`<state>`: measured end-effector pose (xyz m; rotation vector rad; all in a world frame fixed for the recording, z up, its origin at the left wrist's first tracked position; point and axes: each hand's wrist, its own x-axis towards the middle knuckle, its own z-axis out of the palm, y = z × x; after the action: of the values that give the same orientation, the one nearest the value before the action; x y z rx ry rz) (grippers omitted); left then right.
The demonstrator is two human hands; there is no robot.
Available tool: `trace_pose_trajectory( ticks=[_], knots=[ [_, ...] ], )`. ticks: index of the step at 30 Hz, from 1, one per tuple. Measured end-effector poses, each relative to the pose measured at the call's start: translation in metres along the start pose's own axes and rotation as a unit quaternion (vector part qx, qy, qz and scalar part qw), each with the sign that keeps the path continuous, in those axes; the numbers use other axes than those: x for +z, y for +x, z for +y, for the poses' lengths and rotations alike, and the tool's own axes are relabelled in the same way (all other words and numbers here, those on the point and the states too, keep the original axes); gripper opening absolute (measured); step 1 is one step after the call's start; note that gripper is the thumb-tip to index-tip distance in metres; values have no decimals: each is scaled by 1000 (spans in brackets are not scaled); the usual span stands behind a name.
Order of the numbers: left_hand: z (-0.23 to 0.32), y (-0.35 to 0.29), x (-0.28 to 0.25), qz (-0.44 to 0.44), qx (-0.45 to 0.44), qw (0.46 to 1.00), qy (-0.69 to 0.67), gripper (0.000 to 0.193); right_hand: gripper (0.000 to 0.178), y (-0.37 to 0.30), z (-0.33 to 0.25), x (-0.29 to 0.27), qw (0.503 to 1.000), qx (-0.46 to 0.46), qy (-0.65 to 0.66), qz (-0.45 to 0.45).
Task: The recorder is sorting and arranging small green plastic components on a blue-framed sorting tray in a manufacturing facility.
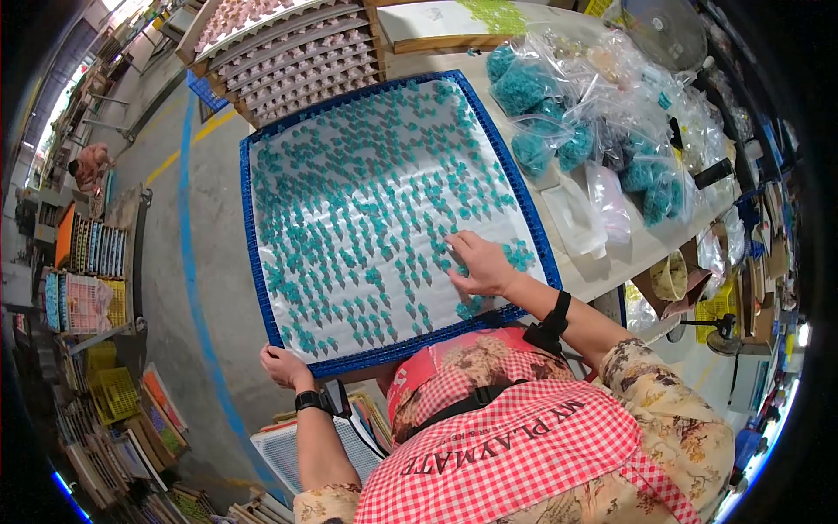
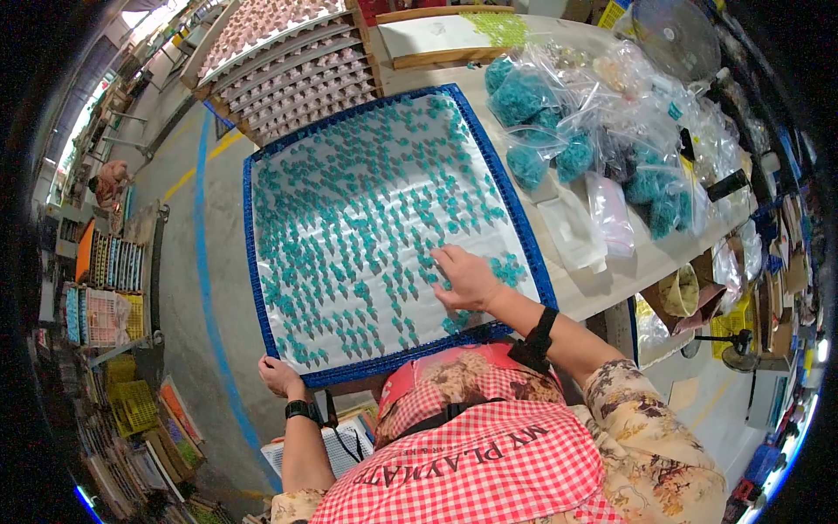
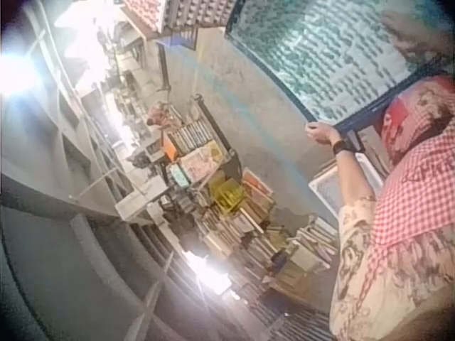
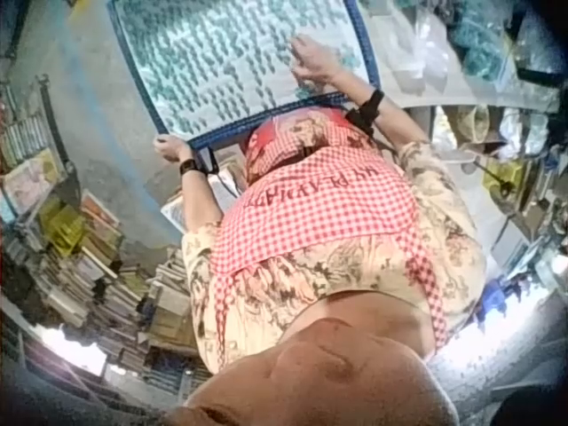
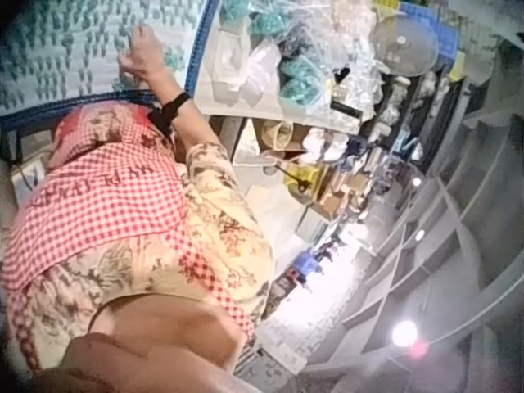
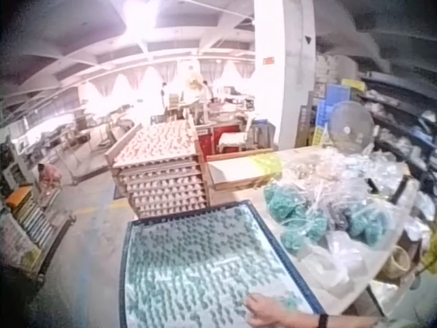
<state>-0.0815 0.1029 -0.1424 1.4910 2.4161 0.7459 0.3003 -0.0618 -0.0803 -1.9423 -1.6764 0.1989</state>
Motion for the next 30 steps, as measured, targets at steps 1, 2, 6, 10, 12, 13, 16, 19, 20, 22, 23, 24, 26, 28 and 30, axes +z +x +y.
trace_pose_trajectory(
  ticks=[1, 2, 6, 10, 12, 13, 16, 19, 20, 22, 23, 24, 26, 28, 30],
  knots=[
    [1, 0, 0, -5, 2, 1000, 1, 32, 44, 3, -1, 1, 1000, 0, 0, 1],
    [3, 0, 0, -5, 3, 1000, 0, 32, 41, 6, -1, 2, 1000, -7, -21, -3],
    [4, 0, -1, -9, -10, 1000, 14, 32, 38, 10, 0, 12, 1000, 9, -27, -12],
    [4, -1, -1, -13, -17, 1000, 8, 31, 36, 4, 12, 5, 998, 7, -22, -56],
    [6, -1, -3, -13, -18, 1000, 7, 31, 35, 3, 13, -3, 993, 19, -33, -110],
    [6, -2, -3, -13, -17, 1000, 5, 31, 35, 6, 11, -7, 993, 17, -34, -112],
    [2, 1, -2, -16, -11, 1000, -1, 34, 32, 18, 7, -11, 1000, -17, -11, 11],
    [3, -1, -3, -19, -6, 1000, 6, 34, 31, 30, 15, 5, 993, -59, -63, 81],
    [4, -1, -3, -19, -5, 1000, 6, 34, 30, 33, 18, 9, 994, -57, -76, 56],
    [2, -1, -2, -17, -9, 1000, 15, 33, 29, 36, 26, 20, 994, -57, -87, 31],
    [2, 0, -1, -17, -9, 1000, 15, 33, 29, 36, 31, 24, 995, -59, -78, 32],
    [0, 1, 0, -15, -2, 1000, 8, 34, 29, 36, 33, 25, 995, -63, -69, 31],
    [-4, 2, 2, -13, 3, 1000, 2, 34, 31, 27, 37, 20, 998, -24, -38, -36],
    [1, 0, 1, -2, -5, 1000, -3, 29, 32, 22, 28, 11, 994, 16, -7, -107],
    [1, 0, 0, -2, -8, 1000, -4, 28, 37, 23, 11, 0, 995, 41, 22, -91]
  ],
)
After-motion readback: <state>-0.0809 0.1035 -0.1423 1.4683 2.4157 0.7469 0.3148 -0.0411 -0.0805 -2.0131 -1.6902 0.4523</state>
